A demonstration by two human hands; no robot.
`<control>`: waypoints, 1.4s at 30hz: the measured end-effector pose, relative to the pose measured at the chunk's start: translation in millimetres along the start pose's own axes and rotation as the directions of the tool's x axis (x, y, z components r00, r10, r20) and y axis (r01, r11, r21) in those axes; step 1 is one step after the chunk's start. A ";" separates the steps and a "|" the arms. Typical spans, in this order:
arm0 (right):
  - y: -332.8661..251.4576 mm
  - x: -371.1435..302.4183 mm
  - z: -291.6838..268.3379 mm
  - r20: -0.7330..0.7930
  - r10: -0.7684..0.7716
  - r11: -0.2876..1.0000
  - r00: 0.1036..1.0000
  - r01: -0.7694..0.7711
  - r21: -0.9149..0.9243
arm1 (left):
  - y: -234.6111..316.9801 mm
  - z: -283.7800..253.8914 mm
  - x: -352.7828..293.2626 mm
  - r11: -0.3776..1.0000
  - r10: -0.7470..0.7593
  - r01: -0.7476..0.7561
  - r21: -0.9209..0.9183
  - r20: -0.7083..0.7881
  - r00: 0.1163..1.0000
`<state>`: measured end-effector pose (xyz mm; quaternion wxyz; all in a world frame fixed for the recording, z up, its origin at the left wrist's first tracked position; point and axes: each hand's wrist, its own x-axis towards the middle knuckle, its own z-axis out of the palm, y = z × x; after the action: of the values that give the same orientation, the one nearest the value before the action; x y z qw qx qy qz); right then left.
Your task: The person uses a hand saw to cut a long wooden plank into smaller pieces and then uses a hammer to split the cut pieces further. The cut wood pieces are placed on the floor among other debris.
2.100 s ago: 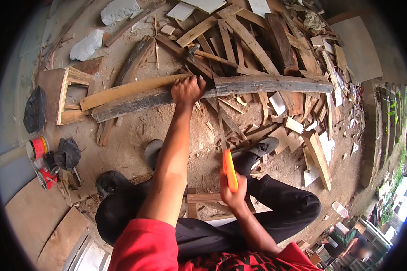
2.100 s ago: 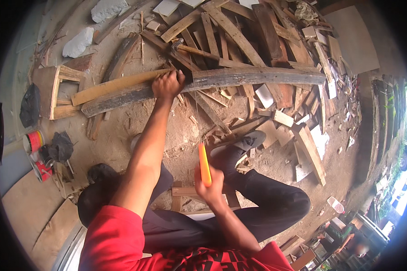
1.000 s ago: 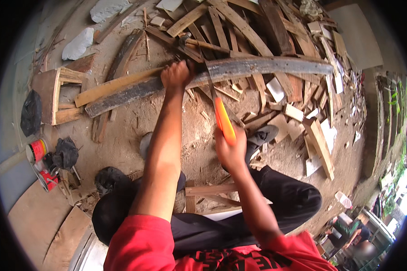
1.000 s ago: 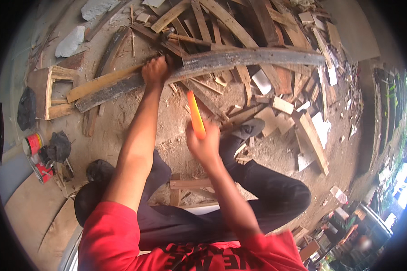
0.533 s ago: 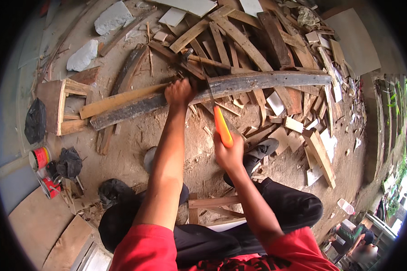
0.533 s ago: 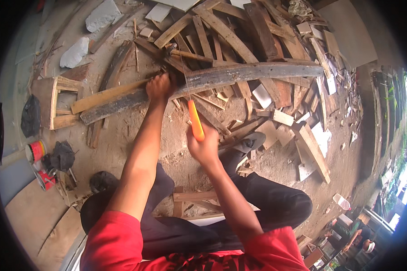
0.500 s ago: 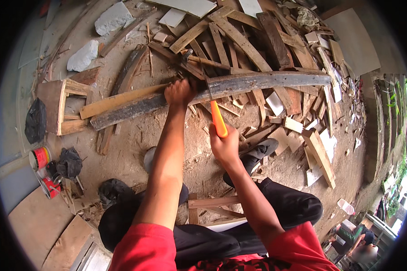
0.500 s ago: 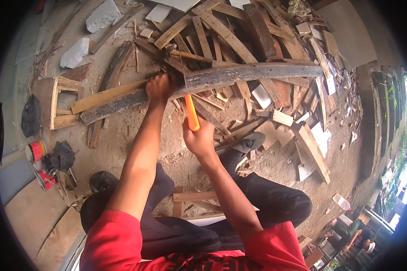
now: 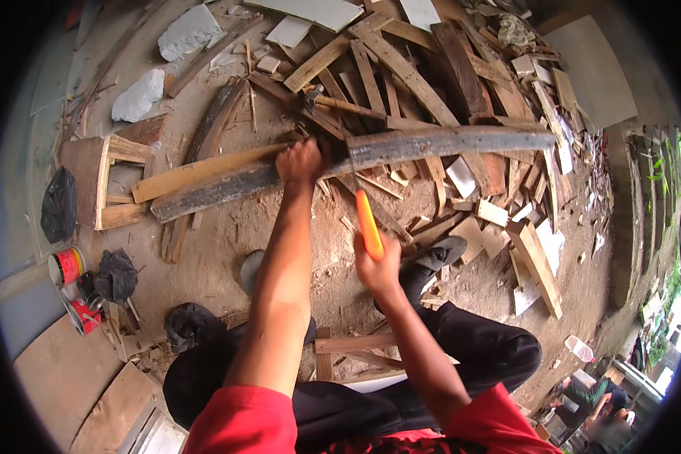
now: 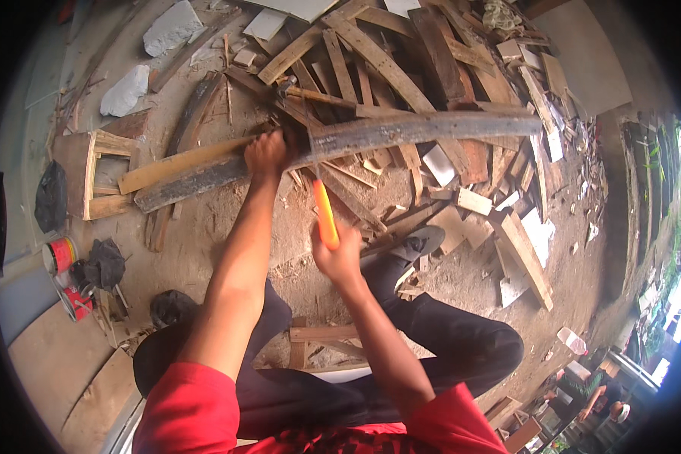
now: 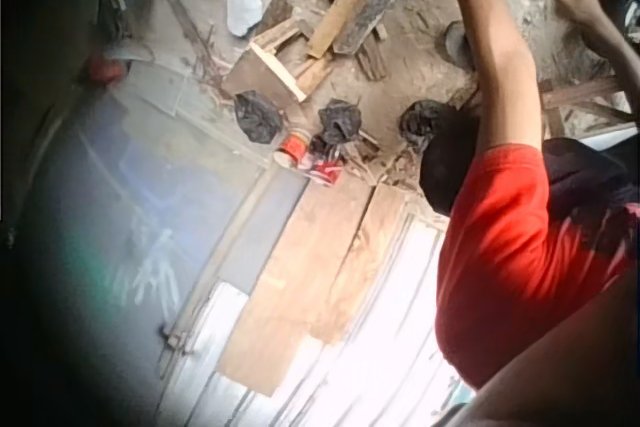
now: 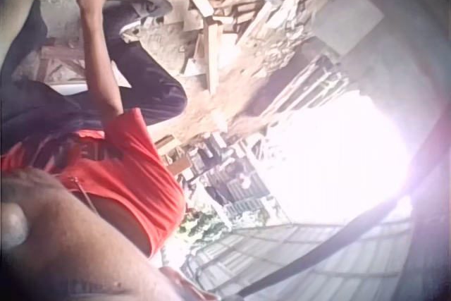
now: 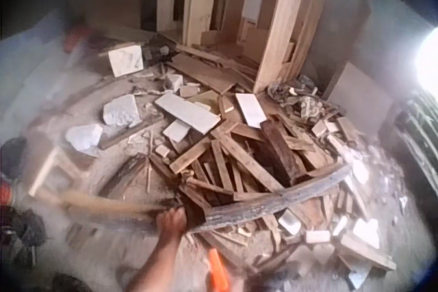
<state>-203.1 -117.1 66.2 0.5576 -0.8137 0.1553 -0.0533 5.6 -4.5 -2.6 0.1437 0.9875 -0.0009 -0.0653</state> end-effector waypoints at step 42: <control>41.9 -72.6 -19.4 0.128 -0.111 0.986 0.986 0.126 -0.112 | -24.4 15.4 -0.7 1.000 -0.002 0.002 0.017 0.020 1.000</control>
<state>-284.9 -125.5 41.0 0.5119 -0.8553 0.0754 -0.0276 2.6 14.6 -24.1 0.1353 0.9879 -0.0018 -0.0752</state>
